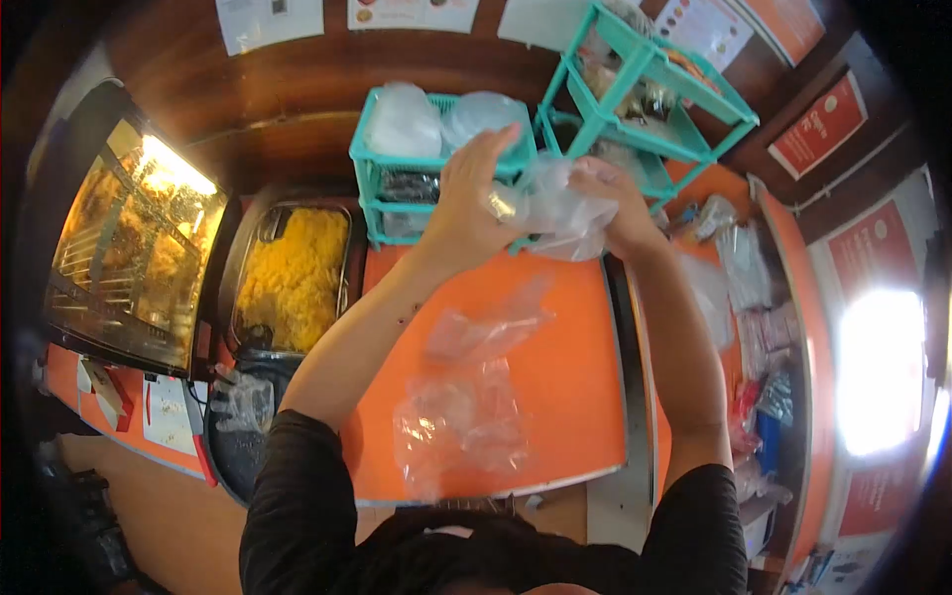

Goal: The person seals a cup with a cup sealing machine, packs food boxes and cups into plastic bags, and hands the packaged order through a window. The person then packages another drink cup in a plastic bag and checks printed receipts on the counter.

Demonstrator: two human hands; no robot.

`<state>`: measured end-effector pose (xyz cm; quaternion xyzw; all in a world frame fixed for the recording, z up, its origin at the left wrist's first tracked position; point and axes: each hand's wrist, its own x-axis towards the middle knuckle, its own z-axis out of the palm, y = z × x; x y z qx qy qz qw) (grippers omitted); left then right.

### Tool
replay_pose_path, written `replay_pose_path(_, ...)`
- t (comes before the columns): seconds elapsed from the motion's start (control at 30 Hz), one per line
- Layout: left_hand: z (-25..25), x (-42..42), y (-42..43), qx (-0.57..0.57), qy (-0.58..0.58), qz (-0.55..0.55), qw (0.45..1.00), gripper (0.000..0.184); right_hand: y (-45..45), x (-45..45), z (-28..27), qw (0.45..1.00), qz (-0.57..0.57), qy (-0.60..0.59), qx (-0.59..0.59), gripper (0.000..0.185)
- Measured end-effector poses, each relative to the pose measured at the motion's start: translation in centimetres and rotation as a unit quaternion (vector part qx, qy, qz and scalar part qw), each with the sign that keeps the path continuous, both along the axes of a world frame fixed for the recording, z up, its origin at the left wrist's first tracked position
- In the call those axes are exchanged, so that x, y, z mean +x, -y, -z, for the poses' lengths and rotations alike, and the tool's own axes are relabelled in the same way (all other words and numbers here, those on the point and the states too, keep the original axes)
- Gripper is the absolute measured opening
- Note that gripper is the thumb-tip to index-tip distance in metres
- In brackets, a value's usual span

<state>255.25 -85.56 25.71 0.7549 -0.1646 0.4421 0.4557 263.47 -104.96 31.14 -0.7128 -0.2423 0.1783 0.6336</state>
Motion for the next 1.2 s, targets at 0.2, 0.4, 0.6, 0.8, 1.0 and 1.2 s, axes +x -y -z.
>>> replay_pose_path(0.2, 9.5, -5.9, 9.0, -0.07, -0.278, 0.196, 0.938, 0.048, 11.5, -7.0, 10.9, 0.98, 0.106, -0.092, 0.141, 0.016)
replay_pose_path(0.4, 22.9, -9.0, 17.6, 0.214, -0.404, -0.233, 0.858, 0.059, 28.5, -17.6, 23.7, 0.783, -0.134, -0.425, 0.434, 0.04)
replay_pose_path(0.6, 28.0, -0.2, 14.8, 0.338, -0.596, -0.229, 0.691, 0.027, 33.8, -29.8, 25.5, 0.981, -0.042, -0.173, -0.081, 0.038)
replay_pose_path(0.8, 17.8, -2.4, 18.8, 0.332, -0.292, 0.038, 0.896, 0.023, 38.6, -25.1, 27.7, 0.951, 0.125, -0.277, -0.058, 0.019)
replay_pose_path(1.0, 8.7, -8.0, 24.6, 0.239, -0.296, 0.031, 0.924, 0.027, 38.3, -14.7, 29.1, 0.956, 0.186, -0.187, 0.131, 0.042)
replay_pose_path(1.2, 5.6, -9.5, 24.7, 0.18, -0.373, 0.143, 0.899, 0.02, 34.7, -12.8, 24.8, 0.974, 0.113, 0.023, 0.193, 0.052)
